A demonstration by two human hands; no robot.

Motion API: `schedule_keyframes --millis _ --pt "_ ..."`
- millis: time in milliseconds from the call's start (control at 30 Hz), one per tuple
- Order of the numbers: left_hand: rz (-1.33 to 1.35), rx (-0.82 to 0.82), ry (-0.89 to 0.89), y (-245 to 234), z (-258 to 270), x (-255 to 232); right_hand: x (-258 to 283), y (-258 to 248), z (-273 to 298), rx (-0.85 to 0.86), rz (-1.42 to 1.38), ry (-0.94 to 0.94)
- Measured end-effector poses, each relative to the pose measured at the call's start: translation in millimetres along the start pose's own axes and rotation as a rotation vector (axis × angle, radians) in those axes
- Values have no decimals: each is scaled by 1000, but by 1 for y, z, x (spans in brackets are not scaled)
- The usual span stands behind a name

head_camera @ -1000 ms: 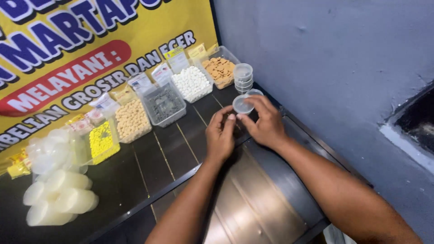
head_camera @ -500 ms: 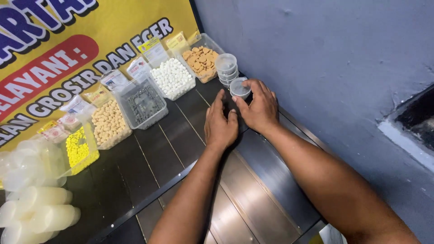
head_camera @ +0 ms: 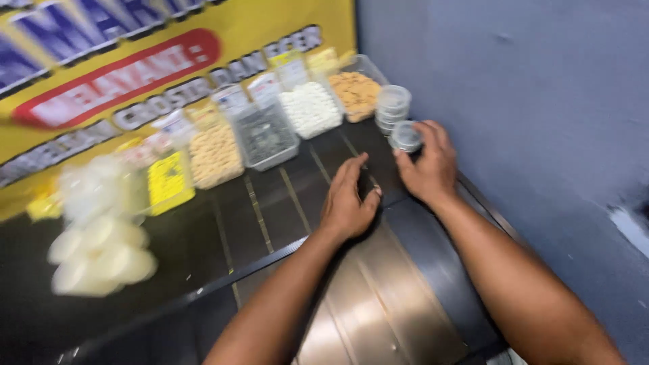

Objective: Packaging small beauty products or samples into plastic jars by hand

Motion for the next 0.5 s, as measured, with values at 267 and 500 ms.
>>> schedule_keyframes --millis 267,500 --pt "-102 -181 40 -142 124 30 89 -29 30 -91 2 -372" --pt "-177 -407 -58 -247 218 55 188 0 83 203 -193 -548"
Point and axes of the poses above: each hand's wrist, its own z-axis away from the middle knuckle, its own y-axis out of the palm, x = y × z, the point moved 9 cm from there along -z, towards the middle knuckle, and after that the axes turned 9 degrees about z, right-handed, at the moved point
